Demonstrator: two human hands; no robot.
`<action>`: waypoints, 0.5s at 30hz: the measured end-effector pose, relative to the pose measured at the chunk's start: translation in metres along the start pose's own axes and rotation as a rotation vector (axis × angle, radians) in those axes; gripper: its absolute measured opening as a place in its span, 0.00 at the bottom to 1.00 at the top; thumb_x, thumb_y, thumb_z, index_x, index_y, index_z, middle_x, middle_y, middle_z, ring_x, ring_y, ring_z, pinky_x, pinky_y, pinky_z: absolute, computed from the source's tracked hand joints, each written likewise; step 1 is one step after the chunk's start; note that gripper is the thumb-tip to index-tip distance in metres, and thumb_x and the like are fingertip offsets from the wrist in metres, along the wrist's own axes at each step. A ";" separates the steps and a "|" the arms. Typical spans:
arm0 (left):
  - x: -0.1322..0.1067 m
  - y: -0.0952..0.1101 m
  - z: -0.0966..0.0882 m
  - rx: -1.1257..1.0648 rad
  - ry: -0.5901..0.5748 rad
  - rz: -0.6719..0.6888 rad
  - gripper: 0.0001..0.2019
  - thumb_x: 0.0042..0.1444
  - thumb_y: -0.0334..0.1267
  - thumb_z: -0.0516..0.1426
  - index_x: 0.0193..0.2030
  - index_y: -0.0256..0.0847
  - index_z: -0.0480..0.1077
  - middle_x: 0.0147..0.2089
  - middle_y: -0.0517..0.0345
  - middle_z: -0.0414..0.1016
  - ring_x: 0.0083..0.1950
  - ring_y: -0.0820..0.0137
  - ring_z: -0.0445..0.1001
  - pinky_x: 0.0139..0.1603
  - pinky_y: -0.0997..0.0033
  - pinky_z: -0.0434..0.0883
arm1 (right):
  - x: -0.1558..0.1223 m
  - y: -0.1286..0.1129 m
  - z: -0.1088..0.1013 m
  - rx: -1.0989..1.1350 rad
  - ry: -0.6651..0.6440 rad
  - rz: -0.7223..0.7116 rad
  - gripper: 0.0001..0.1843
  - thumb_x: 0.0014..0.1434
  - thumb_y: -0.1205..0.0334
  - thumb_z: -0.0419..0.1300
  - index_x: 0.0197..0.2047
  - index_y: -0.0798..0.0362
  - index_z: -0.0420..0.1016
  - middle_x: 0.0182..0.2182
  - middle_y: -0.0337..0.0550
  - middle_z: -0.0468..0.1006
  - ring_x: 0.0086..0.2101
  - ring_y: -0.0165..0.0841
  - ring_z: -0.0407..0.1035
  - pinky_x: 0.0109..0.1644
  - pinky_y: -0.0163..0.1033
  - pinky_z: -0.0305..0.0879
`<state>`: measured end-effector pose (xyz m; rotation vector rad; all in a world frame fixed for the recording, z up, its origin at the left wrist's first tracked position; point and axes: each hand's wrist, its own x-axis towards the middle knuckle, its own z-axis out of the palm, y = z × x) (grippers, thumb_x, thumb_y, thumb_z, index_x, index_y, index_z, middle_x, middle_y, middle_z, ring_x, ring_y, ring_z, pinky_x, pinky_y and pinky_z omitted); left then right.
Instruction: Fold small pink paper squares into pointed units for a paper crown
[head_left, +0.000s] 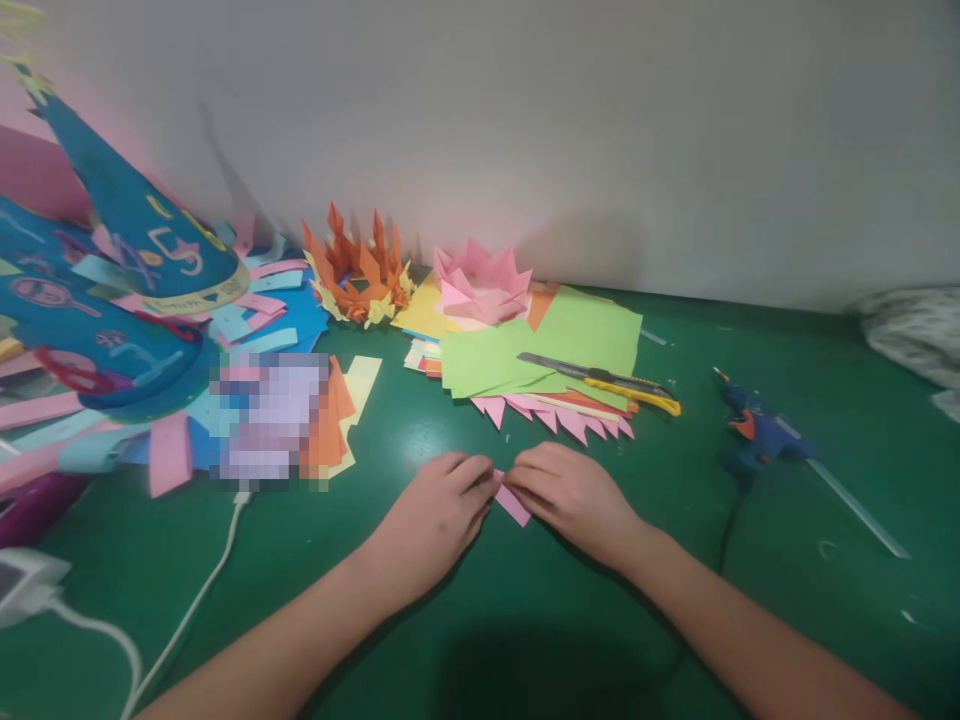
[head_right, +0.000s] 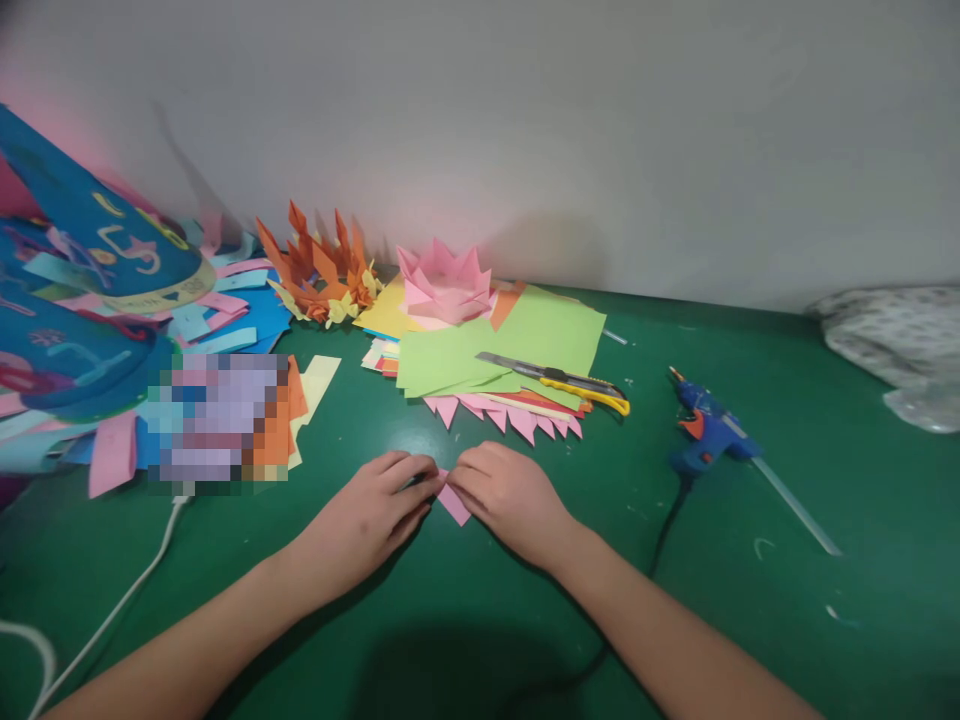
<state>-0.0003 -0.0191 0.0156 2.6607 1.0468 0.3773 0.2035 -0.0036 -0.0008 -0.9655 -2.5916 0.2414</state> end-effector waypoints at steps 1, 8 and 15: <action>0.000 0.000 0.000 0.011 -0.009 0.002 0.12 0.64 0.31 0.45 0.50 0.36 0.66 0.46 0.51 0.68 0.43 0.66 0.67 0.44 0.63 0.70 | 0.000 0.000 0.000 -0.010 -0.002 -0.006 0.14 0.65 0.66 0.48 0.36 0.55 0.74 0.30 0.46 0.74 0.33 0.34 0.66 0.37 0.38 0.62; 0.000 0.002 0.000 0.015 -0.029 -0.006 0.12 0.64 0.31 0.45 0.48 0.36 0.66 0.47 0.51 0.68 0.43 0.66 0.68 0.42 0.63 0.70 | -0.001 -0.001 -0.001 -0.045 0.003 0.001 0.15 0.66 0.64 0.48 0.35 0.55 0.74 0.29 0.46 0.74 0.32 0.34 0.65 0.35 0.38 0.61; 0.000 0.001 -0.001 -0.010 -0.021 0.021 0.13 0.64 0.30 0.44 0.51 0.36 0.65 0.47 0.50 0.70 0.46 0.66 0.68 0.47 0.63 0.70 | -0.002 -0.001 -0.002 -0.077 -0.004 -0.008 0.16 0.66 0.65 0.47 0.35 0.55 0.75 0.29 0.46 0.74 0.32 0.33 0.65 0.34 0.37 0.61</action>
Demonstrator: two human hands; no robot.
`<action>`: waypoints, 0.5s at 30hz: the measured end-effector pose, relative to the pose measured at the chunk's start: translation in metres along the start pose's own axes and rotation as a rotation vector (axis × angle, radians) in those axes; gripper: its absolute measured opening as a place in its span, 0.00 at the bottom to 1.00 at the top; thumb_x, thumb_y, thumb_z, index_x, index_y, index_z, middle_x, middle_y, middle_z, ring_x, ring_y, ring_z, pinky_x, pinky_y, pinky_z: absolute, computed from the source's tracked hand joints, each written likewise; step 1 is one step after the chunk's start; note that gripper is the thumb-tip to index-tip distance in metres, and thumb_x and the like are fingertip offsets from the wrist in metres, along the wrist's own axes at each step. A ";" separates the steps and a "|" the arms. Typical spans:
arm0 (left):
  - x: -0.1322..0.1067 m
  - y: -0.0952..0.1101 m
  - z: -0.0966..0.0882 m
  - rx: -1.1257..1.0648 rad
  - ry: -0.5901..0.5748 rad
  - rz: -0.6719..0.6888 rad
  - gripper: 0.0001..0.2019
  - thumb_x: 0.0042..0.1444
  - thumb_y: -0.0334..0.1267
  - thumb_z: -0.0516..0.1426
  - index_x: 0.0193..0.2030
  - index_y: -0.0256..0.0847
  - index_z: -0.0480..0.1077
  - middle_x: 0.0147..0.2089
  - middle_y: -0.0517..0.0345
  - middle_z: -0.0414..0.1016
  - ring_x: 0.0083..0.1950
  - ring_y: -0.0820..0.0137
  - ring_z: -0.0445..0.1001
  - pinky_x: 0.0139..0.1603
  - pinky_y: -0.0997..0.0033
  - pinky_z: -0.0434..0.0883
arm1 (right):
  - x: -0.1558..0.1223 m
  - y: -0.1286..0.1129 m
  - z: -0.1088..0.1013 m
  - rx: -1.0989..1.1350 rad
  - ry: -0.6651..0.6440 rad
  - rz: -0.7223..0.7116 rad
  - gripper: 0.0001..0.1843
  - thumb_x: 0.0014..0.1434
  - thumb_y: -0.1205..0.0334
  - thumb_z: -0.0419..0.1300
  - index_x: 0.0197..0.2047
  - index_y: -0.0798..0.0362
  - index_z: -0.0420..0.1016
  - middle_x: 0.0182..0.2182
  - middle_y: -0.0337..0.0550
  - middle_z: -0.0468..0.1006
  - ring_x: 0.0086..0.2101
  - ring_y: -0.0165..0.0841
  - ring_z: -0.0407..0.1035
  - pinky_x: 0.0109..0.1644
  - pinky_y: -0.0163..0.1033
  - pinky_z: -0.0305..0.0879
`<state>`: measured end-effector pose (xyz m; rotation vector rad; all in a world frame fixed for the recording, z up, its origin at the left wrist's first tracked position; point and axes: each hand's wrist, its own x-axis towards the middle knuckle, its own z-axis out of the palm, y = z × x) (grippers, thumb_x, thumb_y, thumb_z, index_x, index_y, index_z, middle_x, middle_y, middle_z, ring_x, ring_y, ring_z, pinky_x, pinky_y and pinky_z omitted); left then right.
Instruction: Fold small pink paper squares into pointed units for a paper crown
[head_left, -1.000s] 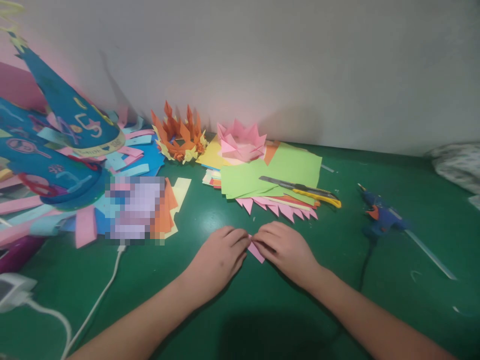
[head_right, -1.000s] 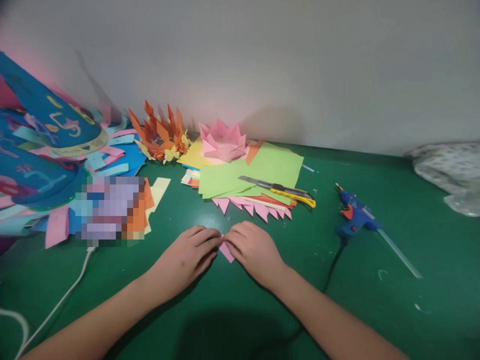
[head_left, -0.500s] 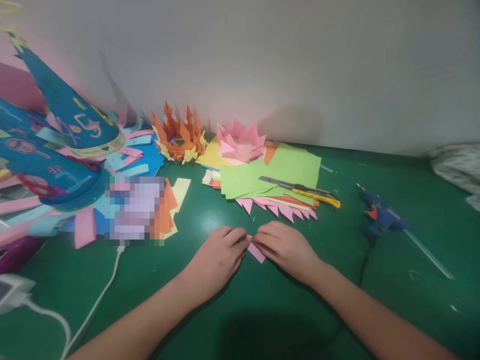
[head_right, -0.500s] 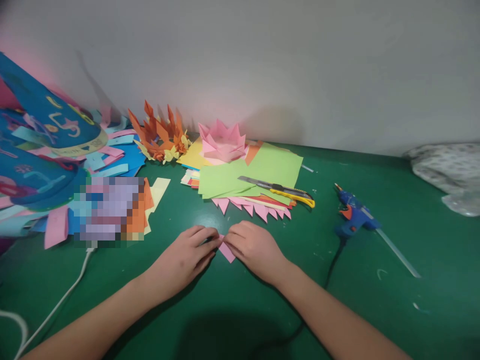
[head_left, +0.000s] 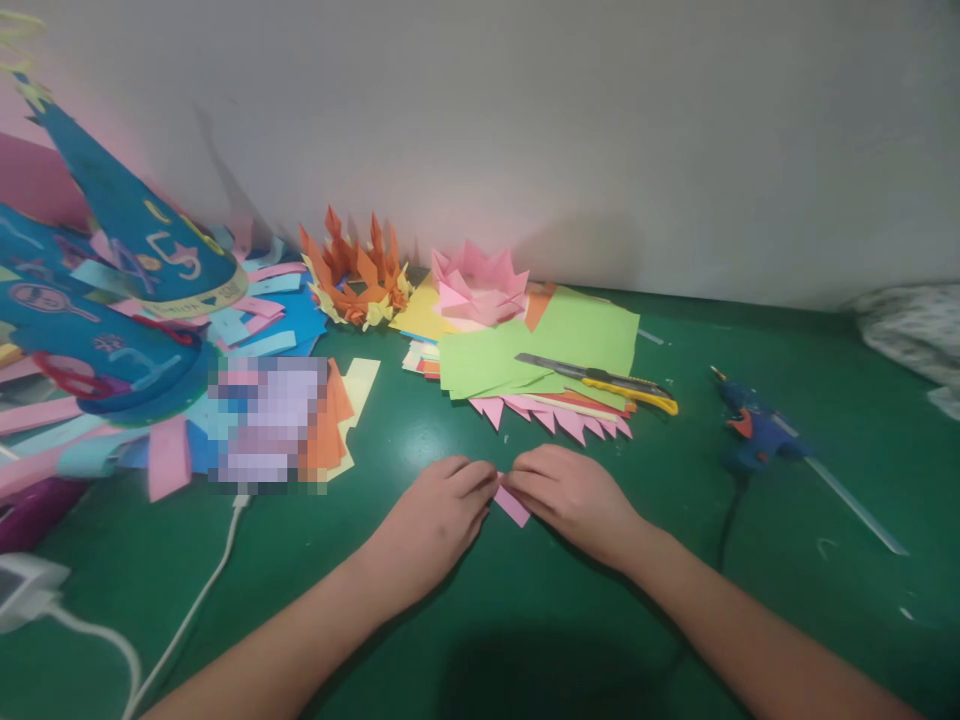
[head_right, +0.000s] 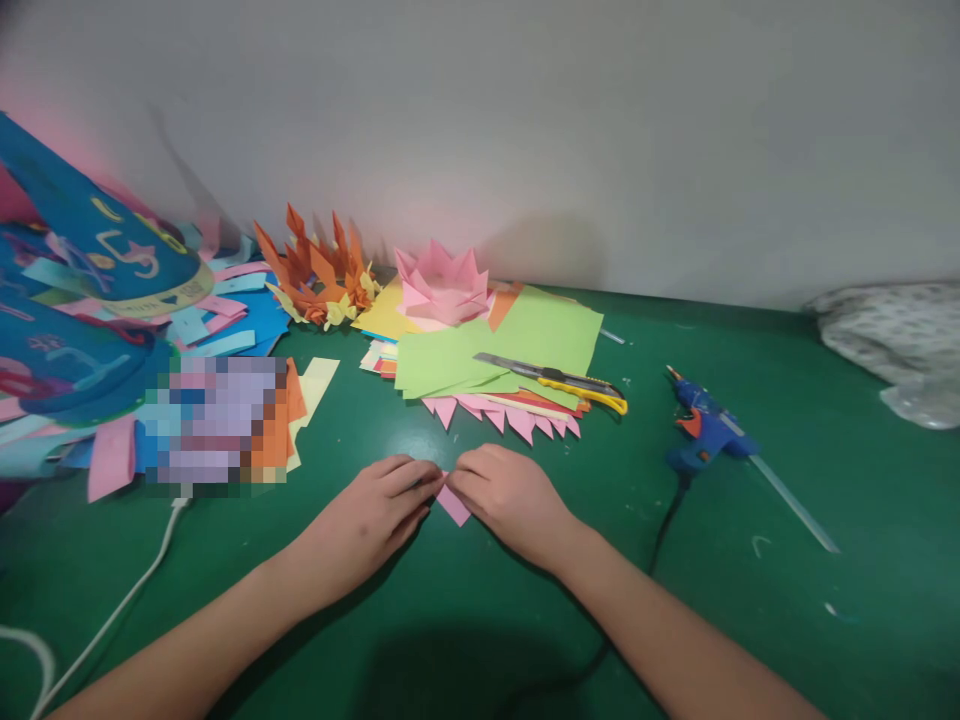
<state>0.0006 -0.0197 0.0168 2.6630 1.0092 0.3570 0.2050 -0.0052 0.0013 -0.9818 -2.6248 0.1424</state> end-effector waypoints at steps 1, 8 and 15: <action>0.000 0.000 0.000 -0.014 0.004 -0.003 0.13 0.64 0.30 0.45 0.51 0.35 0.65 0.48 0.50 0.70 0.47 0.65 0.68 0.48 0.63 0.70 | 0.000 0.000 0.000 -0.001 -0.001 -0.002 0.16 0.66 0.65 0.47 0.35 0.55 0.75 0.29 0.46 0.74 0.32 0.33 0.65 0.34 0.37 0.61; -0.002 -0.002 -0.002 -0.094 0.030 -0.022 0.13 0.63 0.29 0.46 0.51 0.38 0.66 0.48 0.51 0.71 0.48 0.65 0.68 0.49 0.61 0.70 | -0.002 0.001 -0.001 0.018 0.003 -0.013 0.16 0.66 0.65 0.47 0.37 0.54 0.75 0.31 0.47 0.75 0.34 0.33 0.67 0.37 0.37 0.63; -0.001 -0.002 -0.003 -0.094 0.014 -0.030 0.12 0.63 0.29 0.47 0.49 0.38 0.66 0.48 0.52 0.71 0.47 0.65 0.68 0.50 0.62 0.68 | -0.002 0.002 -0.001 0.046 0.006 -0.023 0.14 0.66 0.65 0.47 0.37 0.54 0.74 0.32 0.46 0.76 0.35 0.33 0.67 0.38 0.37 0.63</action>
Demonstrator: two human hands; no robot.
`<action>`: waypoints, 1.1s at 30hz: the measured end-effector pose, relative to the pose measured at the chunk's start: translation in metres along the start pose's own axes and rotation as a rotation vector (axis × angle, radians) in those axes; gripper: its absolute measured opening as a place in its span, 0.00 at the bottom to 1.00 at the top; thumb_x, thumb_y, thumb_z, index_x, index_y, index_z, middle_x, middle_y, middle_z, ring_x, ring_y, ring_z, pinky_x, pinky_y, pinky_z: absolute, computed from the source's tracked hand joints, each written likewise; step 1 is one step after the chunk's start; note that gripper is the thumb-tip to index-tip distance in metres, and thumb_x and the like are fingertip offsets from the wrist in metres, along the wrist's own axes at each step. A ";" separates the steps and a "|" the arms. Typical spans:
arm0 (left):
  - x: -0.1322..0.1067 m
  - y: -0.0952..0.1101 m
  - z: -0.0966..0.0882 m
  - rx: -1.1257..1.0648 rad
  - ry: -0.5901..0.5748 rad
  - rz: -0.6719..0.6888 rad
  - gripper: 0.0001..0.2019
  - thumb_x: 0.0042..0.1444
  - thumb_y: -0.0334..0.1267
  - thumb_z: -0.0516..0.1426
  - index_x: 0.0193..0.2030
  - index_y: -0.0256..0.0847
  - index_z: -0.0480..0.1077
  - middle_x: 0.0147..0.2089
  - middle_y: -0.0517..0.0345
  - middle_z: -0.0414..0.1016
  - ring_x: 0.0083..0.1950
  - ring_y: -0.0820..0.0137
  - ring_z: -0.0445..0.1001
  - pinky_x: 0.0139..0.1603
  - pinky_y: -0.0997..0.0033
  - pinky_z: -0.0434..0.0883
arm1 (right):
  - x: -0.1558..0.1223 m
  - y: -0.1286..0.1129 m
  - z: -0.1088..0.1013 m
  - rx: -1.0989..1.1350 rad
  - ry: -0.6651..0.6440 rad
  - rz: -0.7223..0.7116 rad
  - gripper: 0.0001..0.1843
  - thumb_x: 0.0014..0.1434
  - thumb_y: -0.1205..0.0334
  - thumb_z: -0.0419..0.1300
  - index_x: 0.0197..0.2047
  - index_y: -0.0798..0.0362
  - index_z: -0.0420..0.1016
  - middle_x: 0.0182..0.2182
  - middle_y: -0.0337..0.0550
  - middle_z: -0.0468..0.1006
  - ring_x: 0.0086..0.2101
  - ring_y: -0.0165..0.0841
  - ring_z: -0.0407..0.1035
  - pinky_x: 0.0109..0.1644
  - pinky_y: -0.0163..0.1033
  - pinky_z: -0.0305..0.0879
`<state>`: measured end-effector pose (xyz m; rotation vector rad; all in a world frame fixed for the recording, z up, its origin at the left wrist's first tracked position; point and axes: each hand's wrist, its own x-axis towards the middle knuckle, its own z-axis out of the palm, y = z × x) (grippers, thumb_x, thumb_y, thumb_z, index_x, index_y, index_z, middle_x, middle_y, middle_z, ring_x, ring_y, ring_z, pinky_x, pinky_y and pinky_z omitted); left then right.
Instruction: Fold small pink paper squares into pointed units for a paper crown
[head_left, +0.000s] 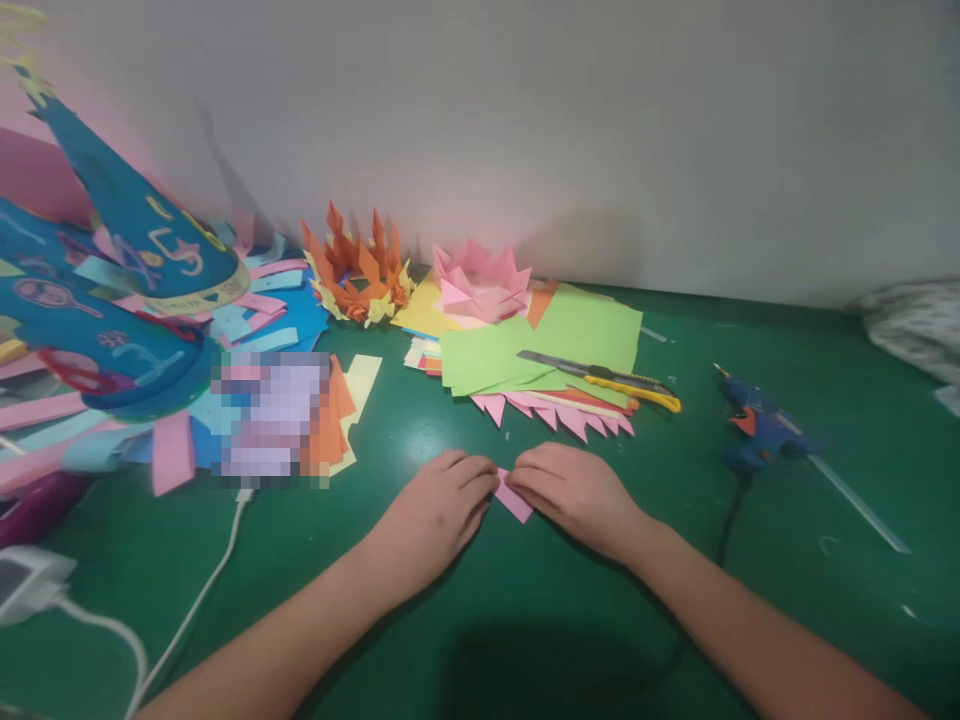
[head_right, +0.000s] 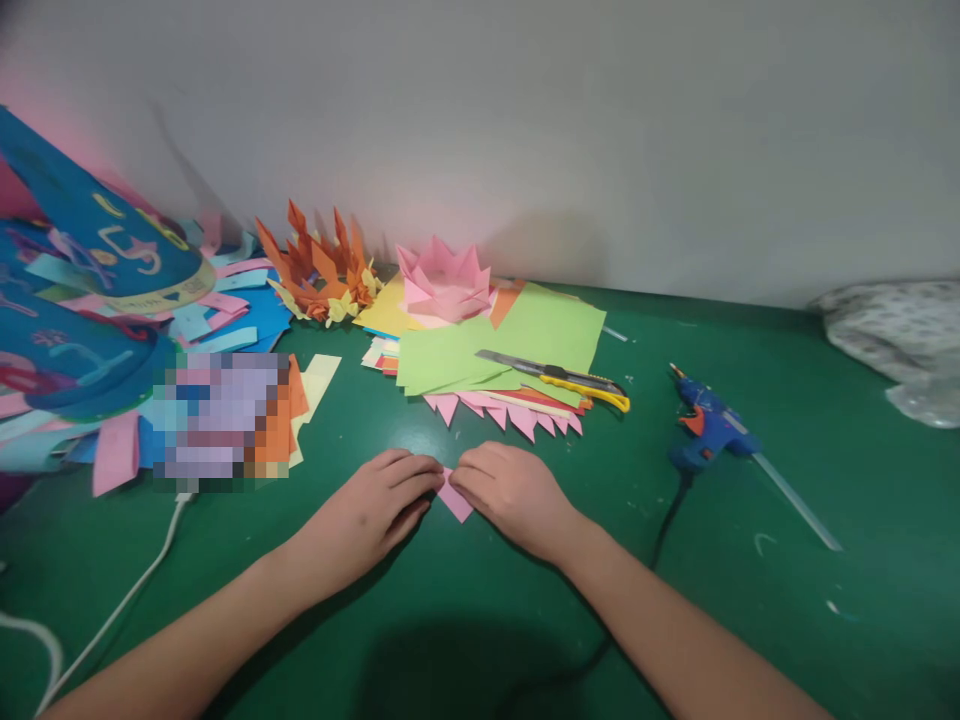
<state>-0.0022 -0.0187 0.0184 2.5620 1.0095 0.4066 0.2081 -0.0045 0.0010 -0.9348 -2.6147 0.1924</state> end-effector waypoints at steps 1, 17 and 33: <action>0.000 0.000 0.000 0.003 -0.005 -0.003 0.12 0.63 0.29 0.47 0.49 0.38 0.66 0.48 0.52 0.71 0.47 0.65 0.68 0.49 0.62 0.68 | 0.000 0.000 0.000 -0.002 -0.006 0.003 0.14 0.66 0.65 0.48 0.37 0.55 0.75 0.32 0.46 0.75 0.35 0.33 0.67 0.38 0.37 0.63; -0.001 0.004 0.008 0.176 -0.035 0.005 0.14 0.62 0.28 0.47 0.53 0.36 0.63 0.48 0.50 0.67 0.47 0.62 0.65 0.48 0.60 0.67 | -0.004 0.007 -0.022 0.032 -0.008 0.023 0.10 0.59 0.68 0.51 0.30 0.54 0.72 0.31 0.46 0.71 0.34 0.35 0.61 0.39 0.43 0.59; -0.003 0.000 0.006 -0.014 0.089 -0.081 0.13 0.61 0.28 0.45 0.45 0.40 0.68 0.48 0.52 0.68 0.50 0.63 0.63 0.50 0.59 0.63 | -0.001 0.015 -0.008 0.013 0.076 -0.045 0.14 0.65 0.68 0.48 0.39 0.50 0.75 0.38 0.46 0.75 0.38 0.34 0.65 0.42 0.41 0.60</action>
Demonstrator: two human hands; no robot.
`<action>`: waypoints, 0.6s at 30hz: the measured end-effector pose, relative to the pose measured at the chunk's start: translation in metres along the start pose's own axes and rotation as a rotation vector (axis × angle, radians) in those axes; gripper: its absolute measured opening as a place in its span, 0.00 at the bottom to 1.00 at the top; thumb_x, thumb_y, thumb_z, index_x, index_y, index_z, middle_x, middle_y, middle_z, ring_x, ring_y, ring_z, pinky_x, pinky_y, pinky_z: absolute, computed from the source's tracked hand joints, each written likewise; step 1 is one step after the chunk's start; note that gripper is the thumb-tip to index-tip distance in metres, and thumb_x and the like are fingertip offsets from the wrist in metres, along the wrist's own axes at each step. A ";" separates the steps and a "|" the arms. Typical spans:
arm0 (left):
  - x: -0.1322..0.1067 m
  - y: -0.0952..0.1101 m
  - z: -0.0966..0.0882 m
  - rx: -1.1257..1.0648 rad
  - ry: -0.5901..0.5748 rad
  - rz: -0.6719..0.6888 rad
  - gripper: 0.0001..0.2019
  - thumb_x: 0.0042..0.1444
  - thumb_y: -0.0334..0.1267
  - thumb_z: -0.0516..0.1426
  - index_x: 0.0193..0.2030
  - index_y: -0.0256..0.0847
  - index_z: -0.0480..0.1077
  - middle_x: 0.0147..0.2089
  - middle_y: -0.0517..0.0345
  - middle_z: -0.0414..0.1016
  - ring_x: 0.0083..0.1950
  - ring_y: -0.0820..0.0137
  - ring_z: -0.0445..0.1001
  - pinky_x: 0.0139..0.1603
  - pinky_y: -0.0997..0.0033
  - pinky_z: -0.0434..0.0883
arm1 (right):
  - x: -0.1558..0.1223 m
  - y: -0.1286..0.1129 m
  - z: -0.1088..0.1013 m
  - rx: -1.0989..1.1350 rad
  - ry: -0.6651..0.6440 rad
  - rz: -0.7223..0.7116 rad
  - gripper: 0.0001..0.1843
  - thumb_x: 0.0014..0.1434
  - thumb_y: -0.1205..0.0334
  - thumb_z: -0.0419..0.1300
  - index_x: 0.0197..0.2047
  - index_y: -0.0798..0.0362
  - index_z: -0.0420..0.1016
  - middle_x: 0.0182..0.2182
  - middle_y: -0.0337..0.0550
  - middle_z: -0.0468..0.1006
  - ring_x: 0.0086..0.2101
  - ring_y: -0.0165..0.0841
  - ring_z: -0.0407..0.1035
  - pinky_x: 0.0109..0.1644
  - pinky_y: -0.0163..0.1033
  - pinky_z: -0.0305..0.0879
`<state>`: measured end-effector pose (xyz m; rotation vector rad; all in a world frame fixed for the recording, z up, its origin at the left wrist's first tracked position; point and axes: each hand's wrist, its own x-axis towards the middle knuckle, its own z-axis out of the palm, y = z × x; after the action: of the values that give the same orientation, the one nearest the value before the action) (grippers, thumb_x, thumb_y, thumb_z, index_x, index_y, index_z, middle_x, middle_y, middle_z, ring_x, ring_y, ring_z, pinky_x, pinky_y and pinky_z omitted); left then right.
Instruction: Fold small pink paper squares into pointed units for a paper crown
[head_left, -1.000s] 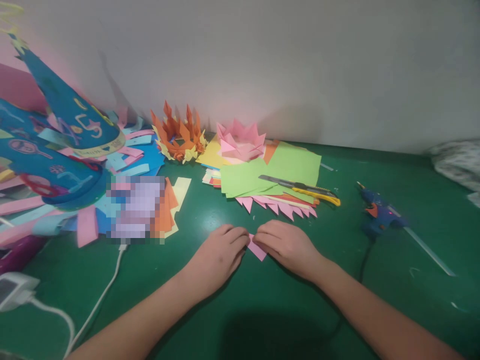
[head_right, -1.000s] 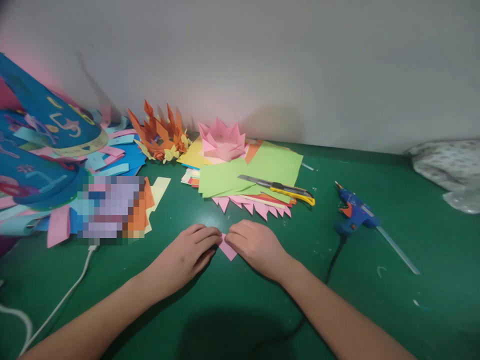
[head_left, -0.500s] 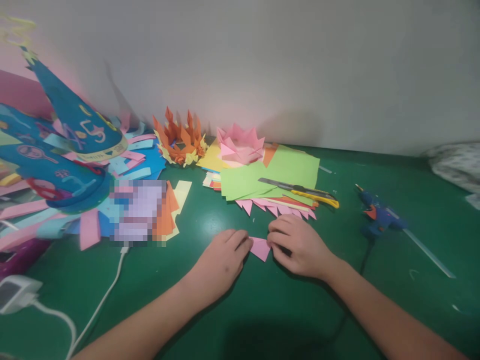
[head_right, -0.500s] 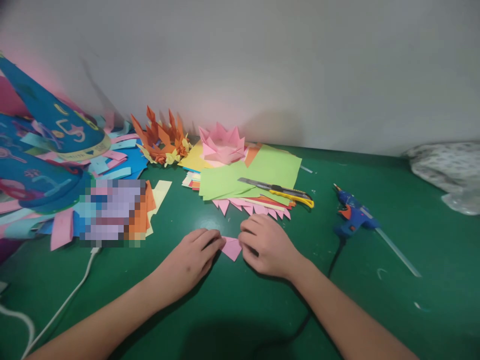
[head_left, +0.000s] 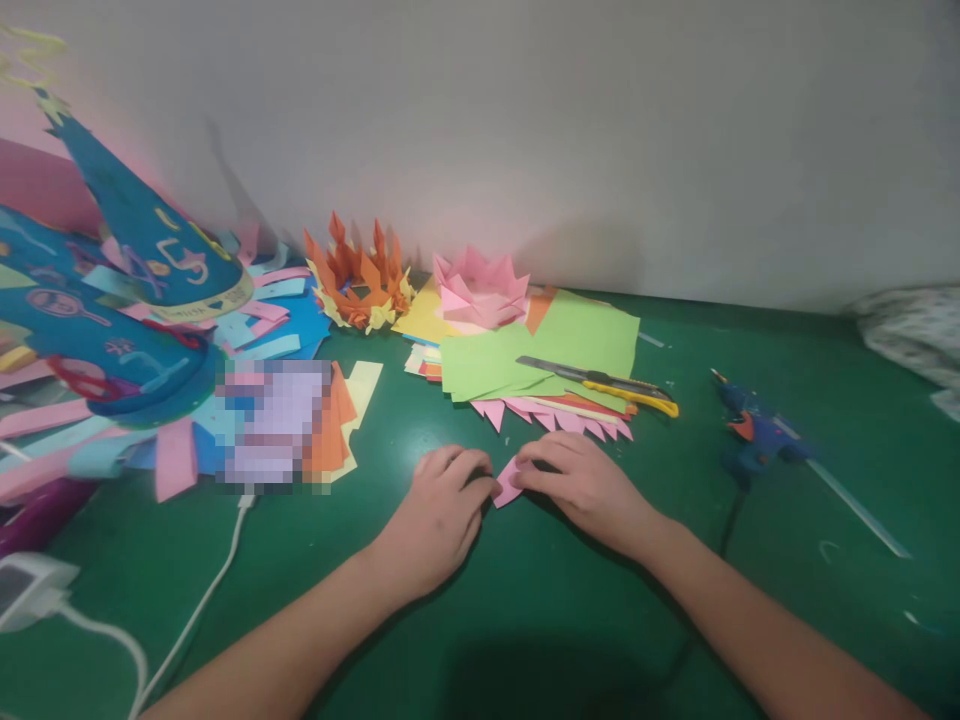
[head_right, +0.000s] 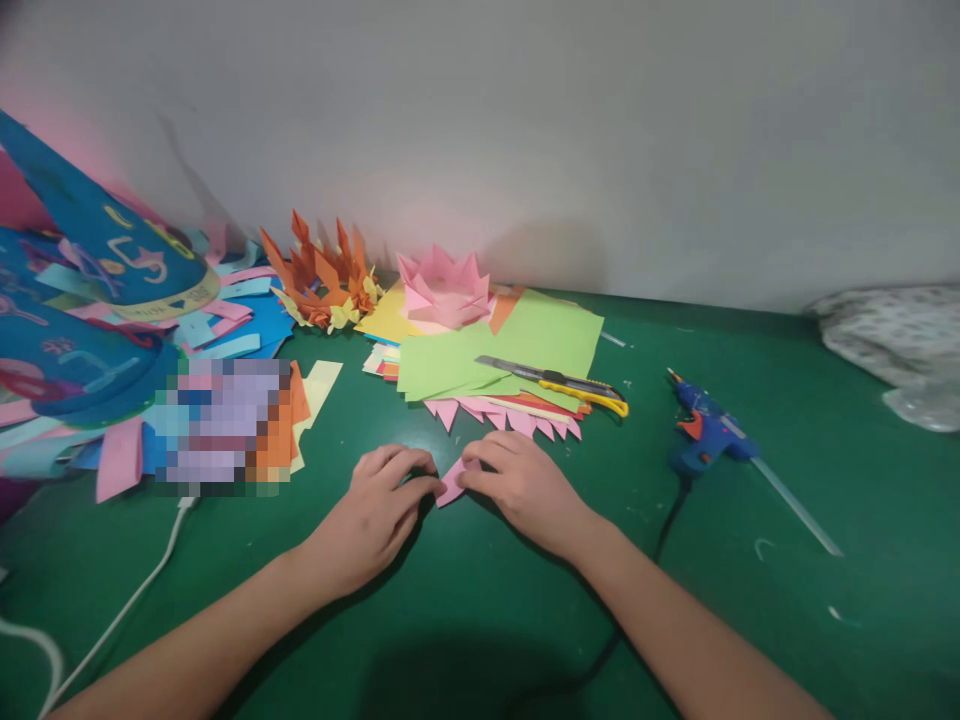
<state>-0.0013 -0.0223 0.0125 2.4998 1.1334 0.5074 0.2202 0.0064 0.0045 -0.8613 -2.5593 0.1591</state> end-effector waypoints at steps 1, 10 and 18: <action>0.001 -0.003 -0.001 -0.017 -0.012 0.034 0.14 0.61 0.26 0.44 0.45 0.40 0.68 0.49 0.53 0.69 0.52 0.63 0.62 0.51 0.59 0.62 | -0.001 0.001 0.000 -0.001 0.002 -0.003 0.14 0.65 0.68 0.48 0.39 0.50 0.75 0.38 0.46 0.75 0.37 0.34 0.65 0.41 0.41 0.60; 0.006 -0.018 -0.007 -0.230 -0.111 0.190 0.16 0.60 0.22 0.43 0.45 0.40 0.67 0.46 0.55 0.73 0.51 0.69 0.67 0.56 0.65 0.62 | -0.001 0.001 0.008 0.098 -0.009 0.066 0.15 0.65 0.69 0.47 0.43 0.51 0.75 0.40 0.48 0.74 0.39 0.35 0.67 0.41 0.40 0.65; 0.008 -0.019 0.000 -0.249 -0.046 0.162 0.09 0.63 0.30 0.48 0.39 0.39 0.68 0.39 0.55 0.74 0.44 0.69 0.70 0.48 0.68 0.65 | 0.004 -0.011 -0.002 0.154 -0.057 0.013 0.11 0.64 0.60 0.52 0.42 0.50 0.74 0.42 0.47 0.75 0.43 0.36 0.66 0.48 0.46 0.61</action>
<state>-0.0090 -0.0046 0.0052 2.3814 0.8009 0.5923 0.2120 0.0000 0.0102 -0.8259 -2.5544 0.3849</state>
